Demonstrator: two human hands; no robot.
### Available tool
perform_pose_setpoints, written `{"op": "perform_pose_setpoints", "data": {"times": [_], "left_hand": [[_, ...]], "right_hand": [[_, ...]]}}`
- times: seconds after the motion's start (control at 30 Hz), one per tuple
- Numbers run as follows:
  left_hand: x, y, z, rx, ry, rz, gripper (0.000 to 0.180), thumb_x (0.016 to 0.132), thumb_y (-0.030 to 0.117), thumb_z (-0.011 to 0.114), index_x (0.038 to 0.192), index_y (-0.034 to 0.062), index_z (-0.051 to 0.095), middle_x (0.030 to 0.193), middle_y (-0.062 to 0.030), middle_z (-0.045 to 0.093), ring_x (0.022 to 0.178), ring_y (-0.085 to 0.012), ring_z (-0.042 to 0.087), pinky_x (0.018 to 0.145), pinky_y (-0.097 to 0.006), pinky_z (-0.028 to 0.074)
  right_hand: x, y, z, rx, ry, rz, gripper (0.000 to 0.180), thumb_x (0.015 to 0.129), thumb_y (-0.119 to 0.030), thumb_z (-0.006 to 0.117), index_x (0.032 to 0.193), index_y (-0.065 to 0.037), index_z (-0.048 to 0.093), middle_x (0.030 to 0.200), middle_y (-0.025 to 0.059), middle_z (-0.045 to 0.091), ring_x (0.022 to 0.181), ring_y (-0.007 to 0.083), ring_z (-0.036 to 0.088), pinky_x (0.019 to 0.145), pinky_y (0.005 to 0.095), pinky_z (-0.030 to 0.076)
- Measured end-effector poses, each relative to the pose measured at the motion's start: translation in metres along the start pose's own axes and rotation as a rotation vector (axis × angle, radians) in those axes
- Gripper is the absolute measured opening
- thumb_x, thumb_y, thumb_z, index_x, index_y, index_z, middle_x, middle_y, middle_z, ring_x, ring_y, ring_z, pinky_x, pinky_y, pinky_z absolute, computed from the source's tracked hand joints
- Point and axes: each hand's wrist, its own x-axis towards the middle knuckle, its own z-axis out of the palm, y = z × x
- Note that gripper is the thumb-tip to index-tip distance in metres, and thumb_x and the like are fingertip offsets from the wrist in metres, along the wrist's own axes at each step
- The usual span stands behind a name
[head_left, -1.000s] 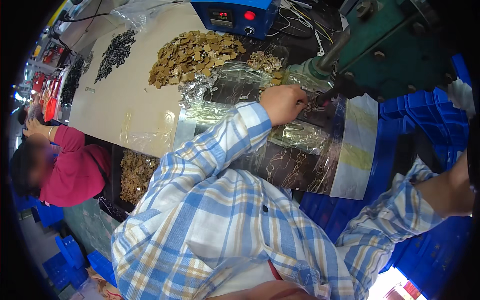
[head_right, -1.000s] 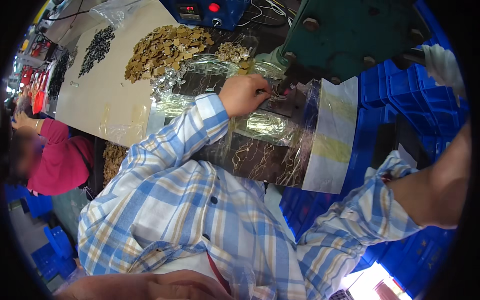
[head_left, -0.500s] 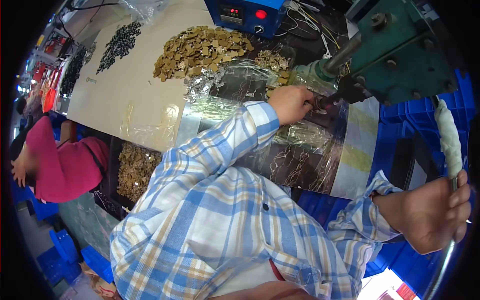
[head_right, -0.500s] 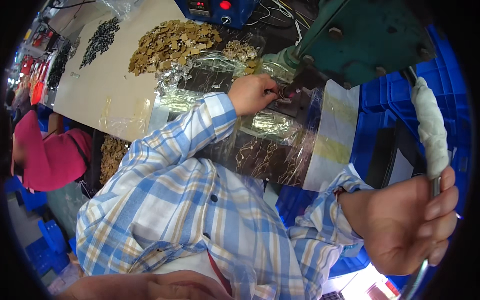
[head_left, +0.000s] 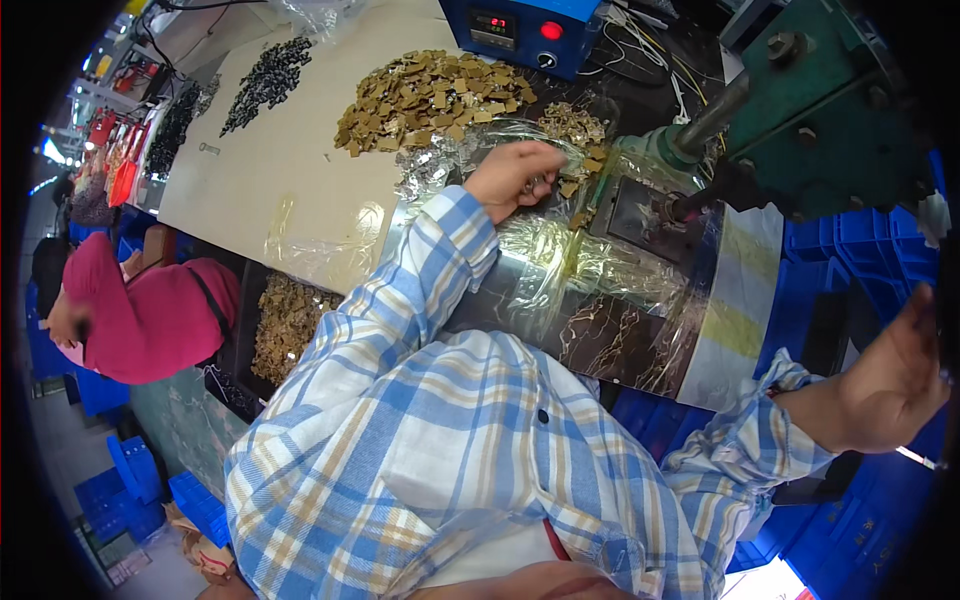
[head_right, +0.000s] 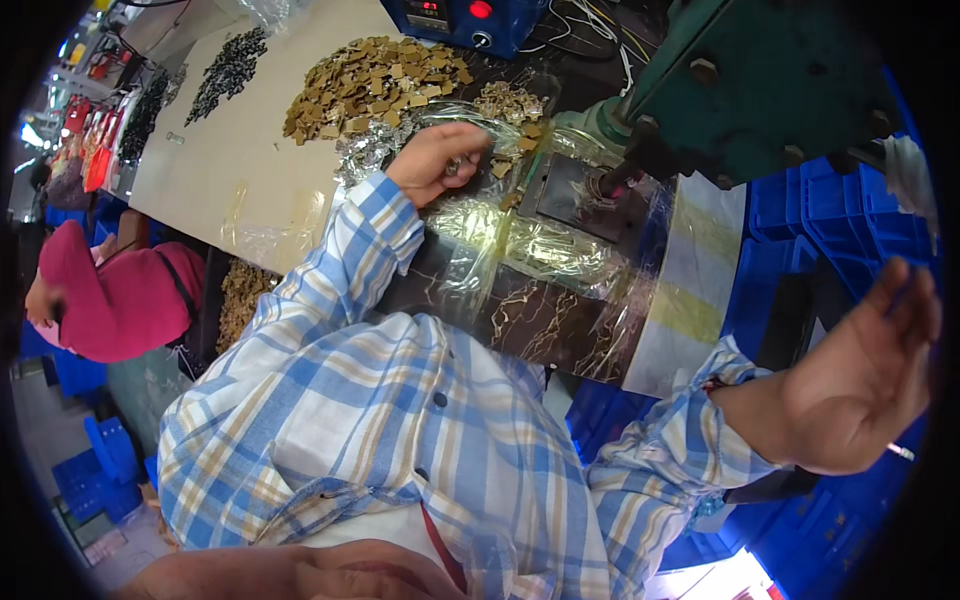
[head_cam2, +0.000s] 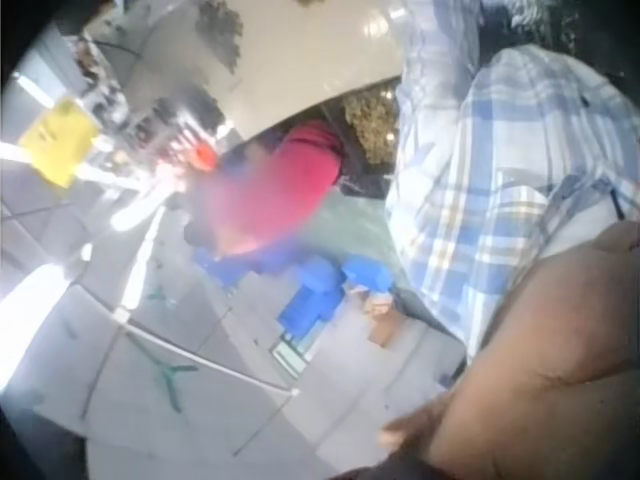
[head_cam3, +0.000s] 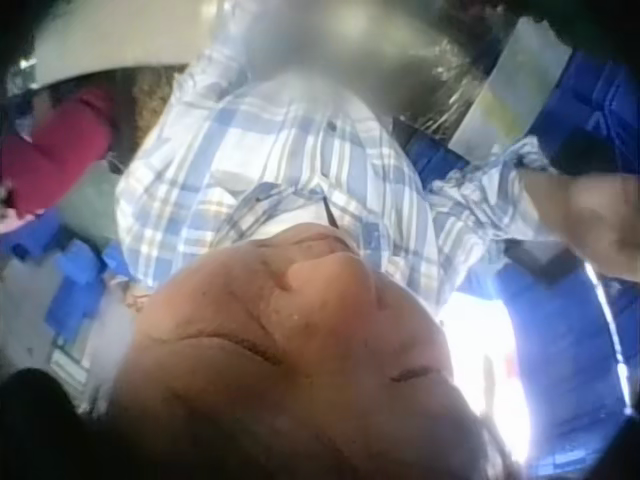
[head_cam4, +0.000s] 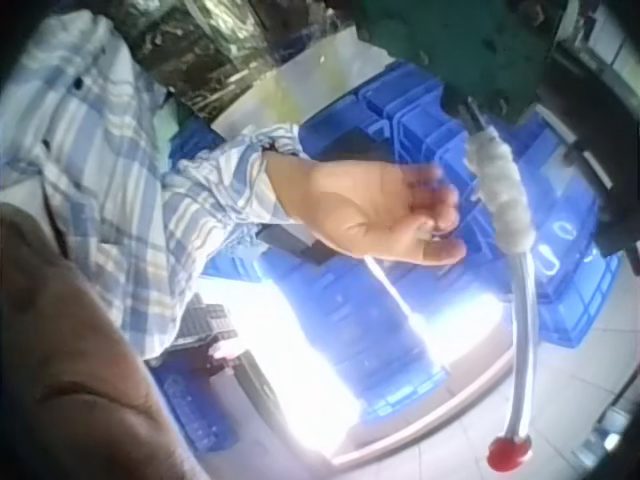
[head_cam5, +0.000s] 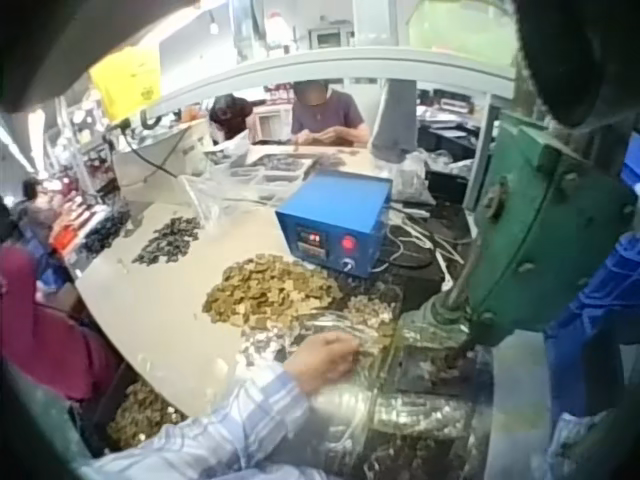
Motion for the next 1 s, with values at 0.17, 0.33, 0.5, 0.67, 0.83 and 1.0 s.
{"op": "perform_pose_setpoints", "data": {"times": [0.17,0.33,0.5,0.67,0.83,1.0], "left_hand": [[0.011,-0.015,0.004,1.421,0.163,0.544,0.02,0.076,0.02,0.062,0.09,0.0054,0.065,0.087,-0.0105,0.062,0.079,-0.0253,0.06,0.07,-0.033,0.047],[0.013,-0.014,0.003,1.541,0.199,0.519,0.023,0.075,0.024,0.063,0.09,0.0062,0.065,0.083,-0.0116,0.062,0.077,-0.0285,0.06,0.069,-0.035,0.047],[0.004,0.006,0.002,1.106,0.097,0.232,0.019,0.08,0.021,0.063,0.087,0.004,0.064,0.065,-0.0049,0.058,0.055,-0.0132,0.05,0.051,-0.027,0.04],[-0.01,-0.001,0.04,0.829,-0.164,0.159,0.015,0.081,0.017,0.063,0.084,0.0023,0.064,0.063,0.0011,0.057,0.053,-0.0058,0.046,0.048,-0.021,0.036],[0.02,-0.012,0.067,1.231,-0.303,0.232,0.018,0.075,0.02,0.067,0.081,0.0031,0.064,0.07,-0.0038,0.062,0.063,-0.0127,0.055,0.061,-0.027,0.044],[0.023,-0.018,0.073,1.399,-0.037,0.609,0.017,0.071,0.025,0.066,0.077,0.0098,0.066,0.077,-0.0096,0.062,0.071,-0.0251,0.06,0.063,-0.035,0.046]], "right_hand": [[-0.033,0.019,-0.015,0.128,0.079,0.35,0.022,0.083,0.0,0.038,0.101,0.001,0.051,0.092,0.0126,0.048,0.085,0.0221,0.045,0.088,0.0348,0.037],[-0.042,0.029,-0.019,0.165,0.032,0.416,0.02,0.082,0.0,0.04,0.099,-0.001,0.052,0.091,0.0101,0.047,0.082,0.0201,0.041,0.076,0.0342,0.035],[-0.05,0.031,-0.015,0.231,-0.002,0.481,0.019,0.082,0.001,0.043,0.098,-0.002,0.053,0.09,0.0099,0.046,0.081,0.0189,0.041,0.074,0.0331,0.035],[-0.068,0.037,-0.001,0.198,0.073,0.523,0.019,0.08,0.004,0.044,0.098,-0.001,0.052,0.09,0.0105,0.048,0.08,0.0188,0.044,0.073,0.0325,0.037],[-0.073,0.034,-0.001,0.23,0.083,0.543,0.019,0.081,0.004,0.045,0.098,0.0,0.051,0.09,0.0111,0.049,0.08,0.0191,0.045,0.073,0.0317,0.038],[-0.078,0.026,-0.013,0.182,0.1,0.538,0.019,0.081,0.004,0.044,0.098,0.0,0.051,0.089,0.0111,0.049,0.079,0.019,0.045,0.072,0.0314,0.038]]}}
